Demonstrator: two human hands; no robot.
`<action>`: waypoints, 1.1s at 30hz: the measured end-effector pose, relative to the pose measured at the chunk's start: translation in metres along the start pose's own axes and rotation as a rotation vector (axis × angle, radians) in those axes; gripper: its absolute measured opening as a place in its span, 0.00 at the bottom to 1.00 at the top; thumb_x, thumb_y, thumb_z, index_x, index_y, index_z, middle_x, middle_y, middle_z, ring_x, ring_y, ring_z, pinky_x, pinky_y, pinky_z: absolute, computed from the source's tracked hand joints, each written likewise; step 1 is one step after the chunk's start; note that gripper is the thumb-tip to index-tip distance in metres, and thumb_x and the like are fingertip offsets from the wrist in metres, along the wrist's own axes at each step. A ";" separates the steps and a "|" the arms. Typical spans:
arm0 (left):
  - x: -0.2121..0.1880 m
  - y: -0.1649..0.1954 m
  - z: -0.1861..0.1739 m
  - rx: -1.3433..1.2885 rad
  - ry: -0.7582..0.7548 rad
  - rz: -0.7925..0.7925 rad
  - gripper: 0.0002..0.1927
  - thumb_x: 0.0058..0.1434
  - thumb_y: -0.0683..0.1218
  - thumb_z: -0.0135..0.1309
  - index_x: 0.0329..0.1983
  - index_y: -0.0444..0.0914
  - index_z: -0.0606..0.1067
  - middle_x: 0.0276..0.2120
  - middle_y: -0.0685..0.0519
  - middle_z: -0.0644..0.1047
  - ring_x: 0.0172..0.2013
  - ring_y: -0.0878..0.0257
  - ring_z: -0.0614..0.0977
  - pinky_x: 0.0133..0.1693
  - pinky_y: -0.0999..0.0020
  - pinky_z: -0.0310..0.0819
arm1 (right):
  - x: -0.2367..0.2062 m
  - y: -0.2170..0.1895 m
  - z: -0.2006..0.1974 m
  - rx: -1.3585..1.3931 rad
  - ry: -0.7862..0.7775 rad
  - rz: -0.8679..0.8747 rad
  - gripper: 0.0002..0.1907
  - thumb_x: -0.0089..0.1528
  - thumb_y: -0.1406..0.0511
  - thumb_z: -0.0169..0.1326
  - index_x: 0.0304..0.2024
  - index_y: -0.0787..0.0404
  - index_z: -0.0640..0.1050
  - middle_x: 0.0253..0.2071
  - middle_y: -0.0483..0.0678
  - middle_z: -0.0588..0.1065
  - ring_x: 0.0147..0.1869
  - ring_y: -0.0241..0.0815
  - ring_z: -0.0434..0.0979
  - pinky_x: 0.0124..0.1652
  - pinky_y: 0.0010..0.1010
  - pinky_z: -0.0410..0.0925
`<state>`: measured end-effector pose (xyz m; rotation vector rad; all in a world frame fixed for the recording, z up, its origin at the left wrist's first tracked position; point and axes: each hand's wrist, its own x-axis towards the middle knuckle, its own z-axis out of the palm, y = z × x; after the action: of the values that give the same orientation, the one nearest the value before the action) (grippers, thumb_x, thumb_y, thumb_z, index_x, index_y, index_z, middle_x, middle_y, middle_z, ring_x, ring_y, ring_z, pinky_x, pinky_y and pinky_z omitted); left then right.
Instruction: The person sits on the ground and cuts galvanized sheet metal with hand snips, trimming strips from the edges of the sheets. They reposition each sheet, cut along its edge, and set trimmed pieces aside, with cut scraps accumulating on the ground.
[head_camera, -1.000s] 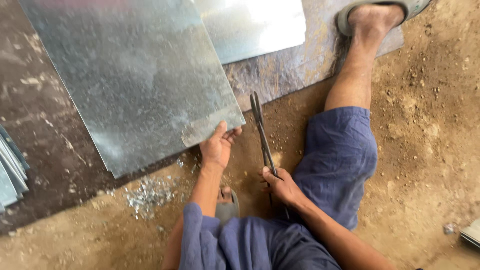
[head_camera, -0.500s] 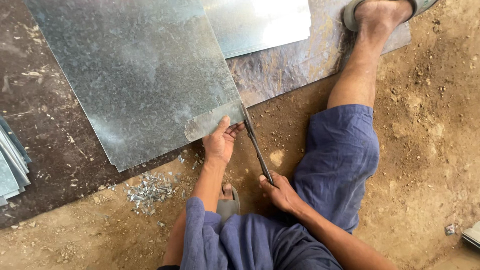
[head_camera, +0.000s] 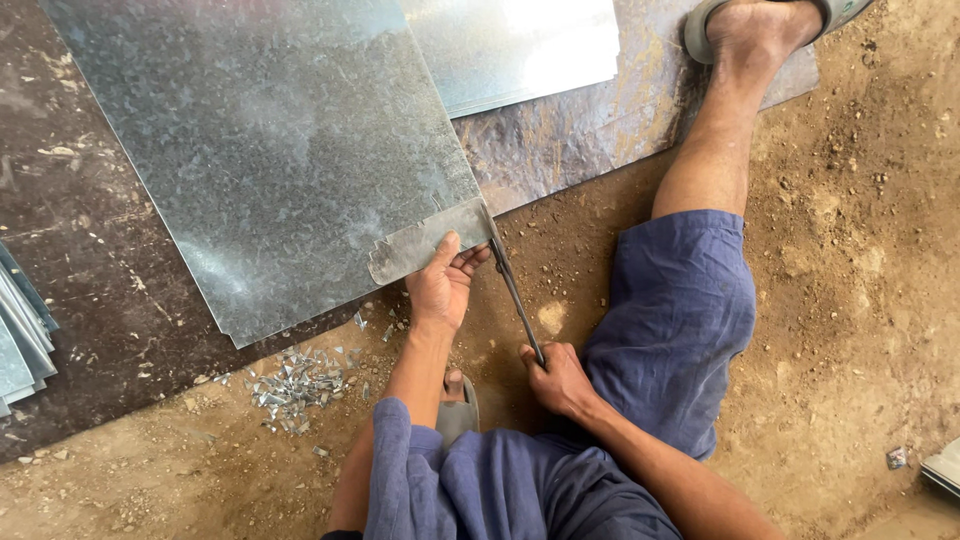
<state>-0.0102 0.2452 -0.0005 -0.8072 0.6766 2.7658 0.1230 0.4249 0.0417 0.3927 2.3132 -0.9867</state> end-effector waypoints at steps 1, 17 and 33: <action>-0.001 0.000 0.001 -0.002 -0.001 0.010 0.10 0.59 0.40 0.60 0.43 0.33 0.77 0.38 0.42 0.80 0.39 0.48 0.84 0.43 0.52 0.84 | -0.001 0.000 -0.001 -0.017 -0.010 0.004 0.28 0.69 0.55 0.49 0.22 0.71 0.69 0.18 0.61 0.63 0.21 0.48 0.61 0.28 0.46 0.61; -0.003 0.006 0.010 0.041 0.009 0.039 0.33 0.69 0.67 0.45 0.55 0.32 0.71 0.38 0.43 0.81 0.36 0.54 0.84 0.38 0.58 0.81 | 0.012 -0.020 -0.007 0.098 -0.109 -0.094 0.30 0.69 0.47 0.42 0.33 0.68 0.71 0.32 0.56 0.72 0.39 0.50 0.72 0.44 0.43 0.66; 0.004 0.008 0.007 0.153 0.155 0.151 0.25 0.69 0.57 0.52 0.57 0.32 0.72 0.41 0.46 0.80 0.31 0.62 0.80 0.30 0.68 0.76 | -0.003 0.002 -0.009 0.620 -0.414 0.187 0.25 0.69 0.50 0.44 0.59 0.59 0.73 0.46 0.53 0.74 0.49 0.42 0.75 0.50 0.36 0.70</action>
<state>-0.0197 0.2416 0.0057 -0.9820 1.0039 2.7584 0.1225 0.4325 0.0471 0.5721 1.5427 -1.5154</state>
